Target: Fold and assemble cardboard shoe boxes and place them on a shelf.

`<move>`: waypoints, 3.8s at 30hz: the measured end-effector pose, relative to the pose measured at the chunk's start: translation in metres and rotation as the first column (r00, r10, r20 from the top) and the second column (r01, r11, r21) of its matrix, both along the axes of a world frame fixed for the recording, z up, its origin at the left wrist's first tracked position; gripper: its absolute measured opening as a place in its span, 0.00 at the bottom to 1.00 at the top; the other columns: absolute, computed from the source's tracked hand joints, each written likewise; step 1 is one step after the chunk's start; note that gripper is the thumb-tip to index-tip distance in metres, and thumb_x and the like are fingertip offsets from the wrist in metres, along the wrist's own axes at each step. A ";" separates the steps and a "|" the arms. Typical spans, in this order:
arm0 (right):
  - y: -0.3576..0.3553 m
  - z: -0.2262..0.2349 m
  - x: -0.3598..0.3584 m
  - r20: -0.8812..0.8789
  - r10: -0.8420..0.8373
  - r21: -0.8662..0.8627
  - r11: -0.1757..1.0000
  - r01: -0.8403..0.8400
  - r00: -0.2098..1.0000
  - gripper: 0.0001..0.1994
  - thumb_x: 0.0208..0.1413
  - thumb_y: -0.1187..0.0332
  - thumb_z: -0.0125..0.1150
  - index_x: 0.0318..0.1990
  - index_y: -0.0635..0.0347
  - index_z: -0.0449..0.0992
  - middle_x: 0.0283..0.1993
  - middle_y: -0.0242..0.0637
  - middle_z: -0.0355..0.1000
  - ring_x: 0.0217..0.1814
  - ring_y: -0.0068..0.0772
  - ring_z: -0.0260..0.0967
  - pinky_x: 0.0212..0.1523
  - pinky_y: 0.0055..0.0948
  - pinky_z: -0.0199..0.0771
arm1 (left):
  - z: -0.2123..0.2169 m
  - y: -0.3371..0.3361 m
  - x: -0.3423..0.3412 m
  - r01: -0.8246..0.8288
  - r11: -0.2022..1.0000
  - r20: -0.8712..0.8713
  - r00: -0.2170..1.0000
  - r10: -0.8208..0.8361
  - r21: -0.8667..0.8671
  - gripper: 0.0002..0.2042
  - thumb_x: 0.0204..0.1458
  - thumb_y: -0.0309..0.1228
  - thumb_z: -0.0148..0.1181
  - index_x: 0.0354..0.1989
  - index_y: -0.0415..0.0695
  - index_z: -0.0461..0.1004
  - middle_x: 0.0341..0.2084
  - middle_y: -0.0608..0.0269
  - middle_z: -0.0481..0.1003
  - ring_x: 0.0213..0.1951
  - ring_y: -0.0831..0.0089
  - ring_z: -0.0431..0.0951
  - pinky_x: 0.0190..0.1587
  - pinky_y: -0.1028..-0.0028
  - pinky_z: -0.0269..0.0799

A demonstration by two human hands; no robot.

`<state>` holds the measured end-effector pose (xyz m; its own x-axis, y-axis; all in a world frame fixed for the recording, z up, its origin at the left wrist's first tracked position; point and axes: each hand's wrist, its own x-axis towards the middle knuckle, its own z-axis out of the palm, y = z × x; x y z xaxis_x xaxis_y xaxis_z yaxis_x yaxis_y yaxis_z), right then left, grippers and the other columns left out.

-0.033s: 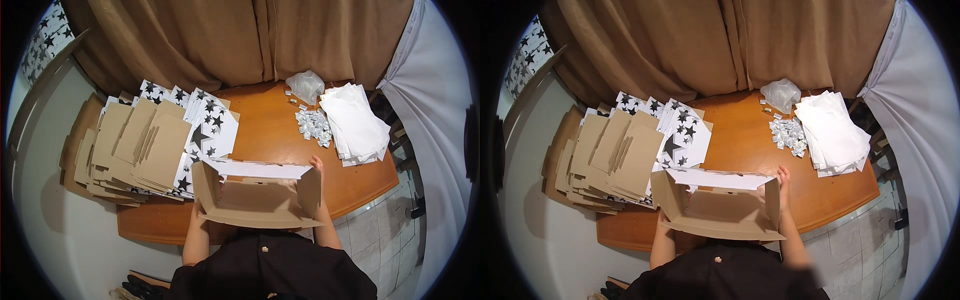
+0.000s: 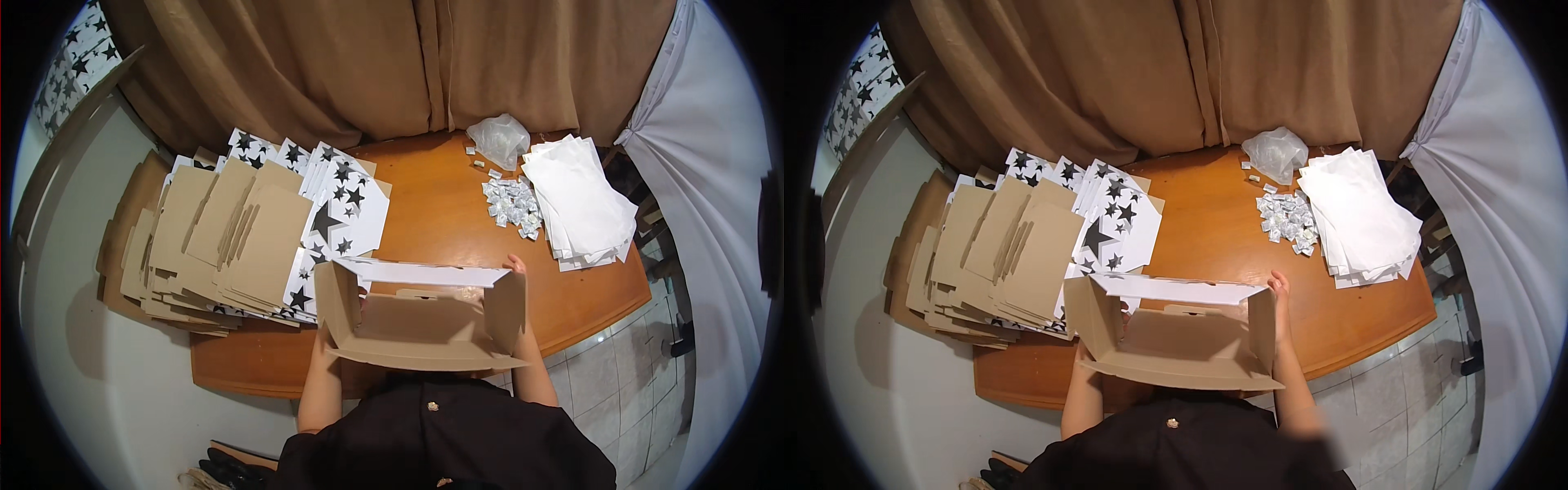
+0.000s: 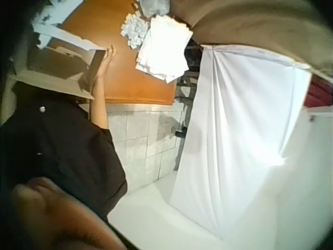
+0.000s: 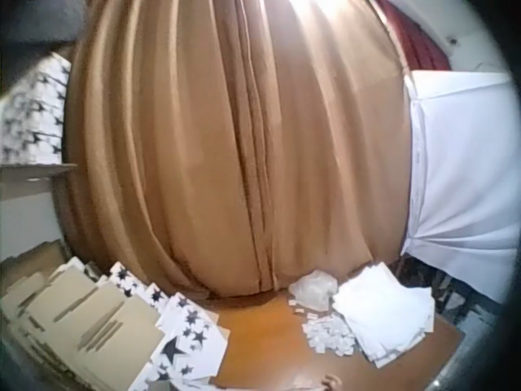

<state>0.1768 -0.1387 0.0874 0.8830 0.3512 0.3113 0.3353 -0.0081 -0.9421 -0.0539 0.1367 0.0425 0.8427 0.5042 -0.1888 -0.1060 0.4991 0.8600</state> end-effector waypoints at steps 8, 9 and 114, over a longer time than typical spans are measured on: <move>-0.027 -0.042 0.022 -0.004 0.279 -0.249 0.930 -0.271 0.960 0.24 0.60 0.48 0.41 0.56 0.54 0.63 0.28 0.26 0.64 0.25 0.18 0.62 0.27 0.25 0.71 | -0.013 -0.005 0.019 0.025 0.999 0.004 1.000 -0.025 -0.039 0.17 0.52 0.40 0.54 0.39 0.36 0.72 0.27 0.59 0.75 0.28 0.71 0.77 0.34 0.74 0.75; -0.026 -0.031 0.018 -0.010 0.276 -0.250 0.930 -0.269 0.961 0.24 0.60 0.48 0.41 0.56 0.54 0.63 0.28 0.26 0.64 0.25 0.18 0.62 0.27 0.25 0.71 | -0.015 -0.006 0.021 0.024 1.000 0.062 0.998 -0.025 0.020 0.16 0.53 0.40 0.52 0.37 0.37 0.72 0.29 0.58 0.75 0.30 0.70 0.77 0.34 0.73 0.75; -0.045 0.029 0.014 -0.161 0.280 -0.169 0.937 -0.306 0.946 0.31 0.48 0.73 0.58 0.62 0.55 0.57 0.62 0.43 0.58 0.66 0.40 0.51 0.63 0.33 0.50 | 0.070 -0.093 0.109 0.188 -0.266 -0.221 0.970 -0.100 0.946 0.40 0.37 0.60 0.59 0.59 0.51 0.64 0.60 0.55 0.59 0.62 0.60 0.57 0.62 0.50 0.48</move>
<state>0.1911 -0.1833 0.1164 0.7606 0.6414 0.1009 0.2222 -0.1111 -0.9686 0.0551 0.0433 0.1123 0.9412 -0.0368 0.3358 -0.1404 -0.9468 0.2897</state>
